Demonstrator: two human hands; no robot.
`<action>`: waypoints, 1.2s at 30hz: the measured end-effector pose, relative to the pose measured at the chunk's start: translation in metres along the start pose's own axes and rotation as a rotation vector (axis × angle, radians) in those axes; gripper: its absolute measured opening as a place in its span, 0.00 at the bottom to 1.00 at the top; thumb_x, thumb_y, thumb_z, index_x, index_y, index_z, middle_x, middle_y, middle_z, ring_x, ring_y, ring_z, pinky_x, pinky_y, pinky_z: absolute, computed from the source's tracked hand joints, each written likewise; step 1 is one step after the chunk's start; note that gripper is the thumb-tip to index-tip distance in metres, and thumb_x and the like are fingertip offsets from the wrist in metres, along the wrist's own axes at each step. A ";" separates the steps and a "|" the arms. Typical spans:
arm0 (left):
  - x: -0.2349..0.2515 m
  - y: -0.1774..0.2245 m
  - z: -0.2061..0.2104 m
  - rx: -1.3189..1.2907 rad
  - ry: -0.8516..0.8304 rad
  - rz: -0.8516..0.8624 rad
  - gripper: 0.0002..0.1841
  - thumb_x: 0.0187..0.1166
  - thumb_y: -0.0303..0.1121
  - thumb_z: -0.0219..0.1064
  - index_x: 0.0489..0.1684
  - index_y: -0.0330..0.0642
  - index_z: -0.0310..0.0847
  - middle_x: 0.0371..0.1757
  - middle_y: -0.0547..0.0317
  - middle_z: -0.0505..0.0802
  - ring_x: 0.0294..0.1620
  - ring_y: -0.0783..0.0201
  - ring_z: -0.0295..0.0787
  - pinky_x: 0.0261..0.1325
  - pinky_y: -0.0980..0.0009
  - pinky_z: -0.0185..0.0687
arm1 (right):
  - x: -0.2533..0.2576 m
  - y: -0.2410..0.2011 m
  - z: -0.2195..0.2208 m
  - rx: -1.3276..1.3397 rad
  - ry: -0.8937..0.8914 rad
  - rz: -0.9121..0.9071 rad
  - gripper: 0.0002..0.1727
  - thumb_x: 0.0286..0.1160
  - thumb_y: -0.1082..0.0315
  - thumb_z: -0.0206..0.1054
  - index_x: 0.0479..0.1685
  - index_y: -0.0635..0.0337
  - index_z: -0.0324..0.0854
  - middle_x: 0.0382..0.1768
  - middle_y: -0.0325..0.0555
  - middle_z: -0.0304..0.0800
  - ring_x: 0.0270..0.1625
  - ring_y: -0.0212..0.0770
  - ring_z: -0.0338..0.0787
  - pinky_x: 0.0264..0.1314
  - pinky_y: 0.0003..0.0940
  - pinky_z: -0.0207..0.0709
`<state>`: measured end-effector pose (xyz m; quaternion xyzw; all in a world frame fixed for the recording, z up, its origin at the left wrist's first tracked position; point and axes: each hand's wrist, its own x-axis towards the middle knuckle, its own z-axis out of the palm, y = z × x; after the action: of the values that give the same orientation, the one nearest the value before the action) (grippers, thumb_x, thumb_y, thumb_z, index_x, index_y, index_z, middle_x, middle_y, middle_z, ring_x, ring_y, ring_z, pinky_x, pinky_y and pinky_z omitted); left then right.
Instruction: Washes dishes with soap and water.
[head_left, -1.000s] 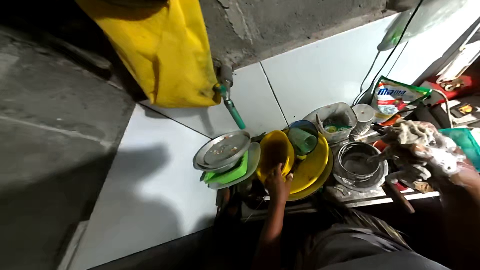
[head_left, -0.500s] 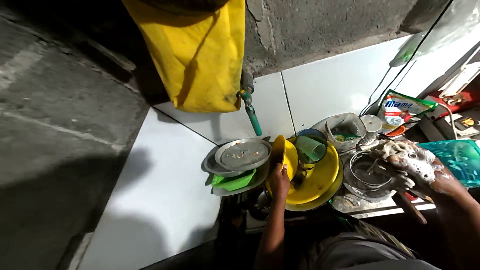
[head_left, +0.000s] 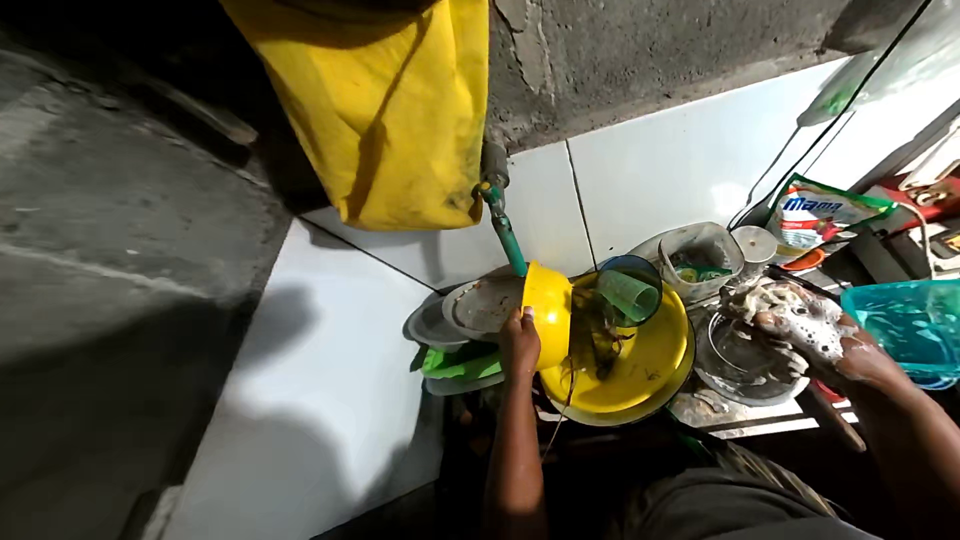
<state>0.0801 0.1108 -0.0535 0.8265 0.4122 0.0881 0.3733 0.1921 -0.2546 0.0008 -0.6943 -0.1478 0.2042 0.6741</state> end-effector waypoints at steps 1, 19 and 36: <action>0.002 0.001 -0.002 -0.018 0.000 -0.009 0.22 0.94 0.39 0.50 0.66 0.27 0.80 0.59 0.30 0.88 0.66 0.40 0.84 0.73 0.42 0.72 | -0.001 -0.002 0.002 0.007 0.013 0.010 0.22 0.66 0.54 0.78 0.56 0.50 0.80 0.37 0.21 0.91 0.38 0.19 0.89 0.44 0.17 0.86; 0.009 -0.005 0.003 0.016 0.046 0.008 0.21 0.93 0.38 0.52 0.66 0.29 0.81 0.57 0.31 0.89 0.63 0.41 0.85 0.70 0.43 0.74 | 0.074 0.125 0.081 -0.183 -0.482 0.355 0.16 0.85 0.65 0.58 0.59 0.67 0.81 0.41 0.48 0.88 0.38 0.37 0.88 0.46 0.37 0.85; -0.001 -0.014 0.013 -0.044 -0.037 0.043 0.19 0.92 0.34 0.53 0.68 0.31 0.81 0.60 0.36 0.90 0.64 0.47 0.87 0.72 0.49 0.75 | 0.129 0.169 0.200 -0.194 -0.393 0.754 0.16 0.92 0.61 0.51 0.54 0.64 0.79 0.34 0.43 0.80 0.29 0.34 0.78 0.33 0.32 0.75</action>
<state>0.0772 0.1086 -0.0723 0.8281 0.3854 0.0896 0.3970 0.1960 -0.0259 -0.1804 -0.7078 -0.0280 0.5494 0.4431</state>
